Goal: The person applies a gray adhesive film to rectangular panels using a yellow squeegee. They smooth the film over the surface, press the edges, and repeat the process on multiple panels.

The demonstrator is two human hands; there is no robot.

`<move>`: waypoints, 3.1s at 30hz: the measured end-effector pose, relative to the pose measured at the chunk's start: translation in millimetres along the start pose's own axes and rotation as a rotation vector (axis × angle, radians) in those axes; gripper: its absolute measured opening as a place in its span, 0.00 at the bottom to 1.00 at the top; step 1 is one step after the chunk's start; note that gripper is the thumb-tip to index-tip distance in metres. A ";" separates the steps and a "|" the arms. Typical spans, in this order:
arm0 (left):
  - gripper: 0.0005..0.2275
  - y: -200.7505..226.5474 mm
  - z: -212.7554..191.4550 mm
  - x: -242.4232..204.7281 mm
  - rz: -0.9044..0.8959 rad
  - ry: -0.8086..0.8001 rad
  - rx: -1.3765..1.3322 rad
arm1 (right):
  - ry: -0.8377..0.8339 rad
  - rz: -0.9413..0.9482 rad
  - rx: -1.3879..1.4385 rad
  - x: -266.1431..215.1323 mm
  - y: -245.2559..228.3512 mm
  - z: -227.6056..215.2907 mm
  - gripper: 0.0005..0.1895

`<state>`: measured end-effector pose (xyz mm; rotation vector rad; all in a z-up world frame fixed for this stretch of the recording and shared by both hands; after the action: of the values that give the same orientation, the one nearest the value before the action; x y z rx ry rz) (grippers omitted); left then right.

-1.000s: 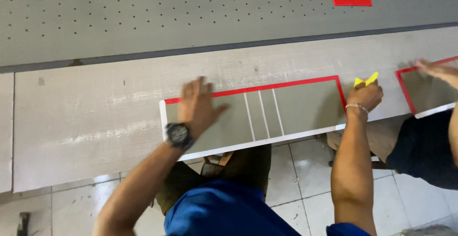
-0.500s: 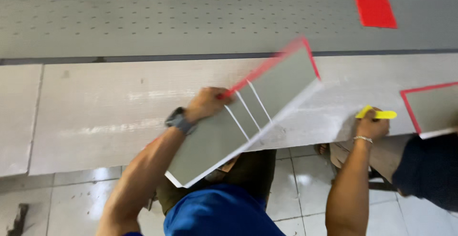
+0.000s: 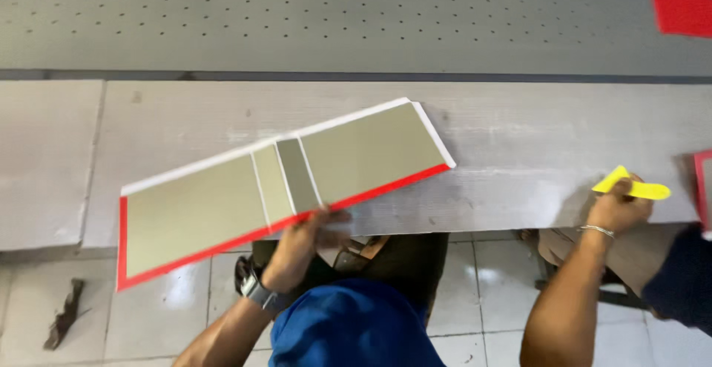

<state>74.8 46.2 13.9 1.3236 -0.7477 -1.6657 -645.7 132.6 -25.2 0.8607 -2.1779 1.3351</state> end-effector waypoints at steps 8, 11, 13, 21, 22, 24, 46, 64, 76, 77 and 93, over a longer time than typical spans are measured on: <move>0.15 14.3 80.4 -6.1 0.285 -0.782 0.934 | -0.632 0.475 0.302 -136.9 -186.6 8.5 0.14; 0.15 48.5 103.1 49.5 0.975 -0.622 0.982 | -0.902 0.257 0.078 -235.4 -343.1 5.5 0.10; 0.17 55.0 123.9 88.1 1.105 -0.642 1.093 | -0.967 0.087 0.167 -277.3 -393.1 10.1 0.09; 0.37 24.4 216.9 158.5 1.498 -0.896 1.413 | -0.563 -0.017 0.009 -200.7 -302.8 35.4 0.11; 0.39 18.1 226.9 156.7 1.501 -0.956 1.446 | -0.593 0.092 0.002 -181.5 -274.5 35.4 0.14; 0.40 11.5 238.0 162.2 1.520 -1.009 1.482 | -0.610 0.196 0.005 -161.4 -252.3 34.2 0.18; 0.24 48.5 209.7 129.7 2.018 -0.721 0.939 | -0.582 -0.066 0.006 -210.8 -353.4 33.8 0.10; 0.33 45.2 204.2 136.9 1.878 -0.724 1.107 | -0.830 0.383 -0.189 -190.9 -268.9 76.5 0.13; 0.06 42.6 178.0 161.8 2.035 -0.587 0.890 | -0.358 -0.486 -0.364 -302.7 -485.4 50.2 0.11; 0.06 50.6 173.3 158.0 2.037 -0.544 0.852 | -0.371 -0.511 -0.322 -311.9 -508.5 38.5 0.10; 0.13 101.7 111.3 183.7 1.869 -0.182 1.048 | -0.825 -0.502 0.215 -210.8 -458.5 193.6 0.09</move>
<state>-19.5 -169.5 46.7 0.3865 -2.1267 0.2450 -182.8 -138.7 39.5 2.1754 -2.1055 1.0583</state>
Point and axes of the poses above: each hand's wrist, its own x-axis towards the middle knuckle, its own z-axis out of the palm, y = z × x, the point moved 10 cm from there along x, towards the middle knuckle, and after that the axes turned 13 degrees about z, right-handed, at the moved point
